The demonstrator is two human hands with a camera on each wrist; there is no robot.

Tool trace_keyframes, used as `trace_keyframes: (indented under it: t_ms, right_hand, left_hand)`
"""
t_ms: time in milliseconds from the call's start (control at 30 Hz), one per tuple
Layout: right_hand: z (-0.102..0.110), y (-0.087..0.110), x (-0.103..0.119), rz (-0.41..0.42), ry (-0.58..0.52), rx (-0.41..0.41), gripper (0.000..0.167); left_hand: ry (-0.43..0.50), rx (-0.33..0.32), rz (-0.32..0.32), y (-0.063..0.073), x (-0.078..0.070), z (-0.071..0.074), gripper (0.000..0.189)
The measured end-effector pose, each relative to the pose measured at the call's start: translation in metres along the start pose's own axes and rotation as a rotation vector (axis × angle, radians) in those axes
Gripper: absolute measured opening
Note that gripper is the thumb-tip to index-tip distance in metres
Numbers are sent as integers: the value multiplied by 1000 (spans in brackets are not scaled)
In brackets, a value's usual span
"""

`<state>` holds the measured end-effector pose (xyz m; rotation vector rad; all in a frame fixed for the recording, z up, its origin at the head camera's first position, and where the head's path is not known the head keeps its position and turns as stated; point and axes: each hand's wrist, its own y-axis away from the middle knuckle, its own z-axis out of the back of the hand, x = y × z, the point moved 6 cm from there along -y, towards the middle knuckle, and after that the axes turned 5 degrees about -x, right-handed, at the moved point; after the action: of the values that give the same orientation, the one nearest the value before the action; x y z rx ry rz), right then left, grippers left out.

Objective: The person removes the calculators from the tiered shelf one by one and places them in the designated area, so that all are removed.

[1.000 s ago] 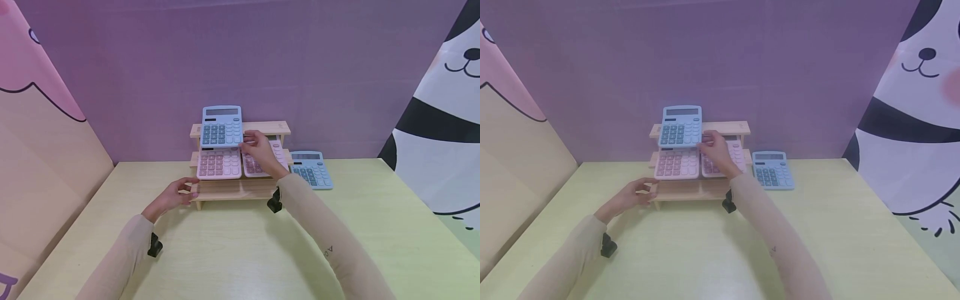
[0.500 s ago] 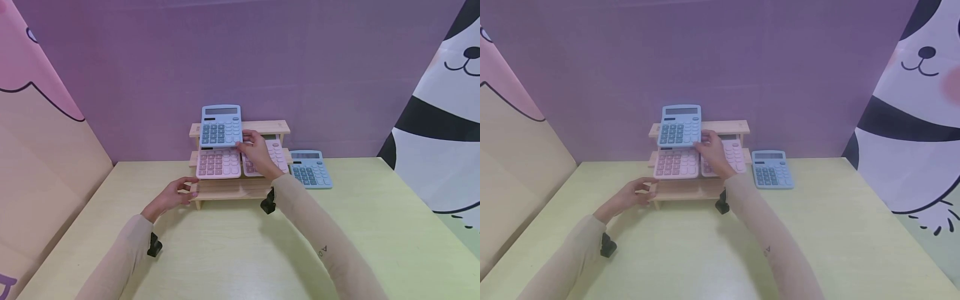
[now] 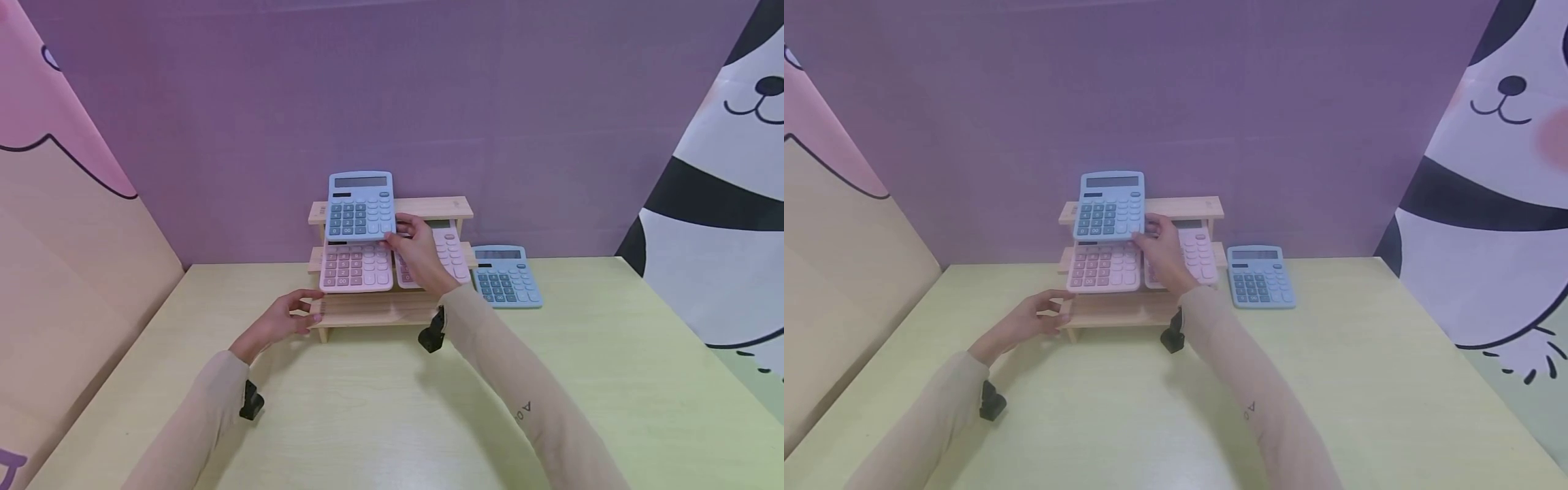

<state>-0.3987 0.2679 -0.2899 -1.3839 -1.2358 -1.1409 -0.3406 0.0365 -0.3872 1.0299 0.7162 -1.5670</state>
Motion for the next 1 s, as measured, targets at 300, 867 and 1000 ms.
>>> trace_keyframes:
  t_ms: [300, 867, 1000]
  right_hand:
    - [0, 3, 0, -27, -57, -26, 51]
    - [2, 6, 2, -53, -111, -21, 48]
    - [4, 5, 2, -44, -108, -16, 48]
  left_hand:
    - [7, 2, -4, 0, 0, 1, 52]
    - [4, -15, 29, 1, 0, 1, 52]
    - [8, -11, 18, 2, -1, 0, 51]
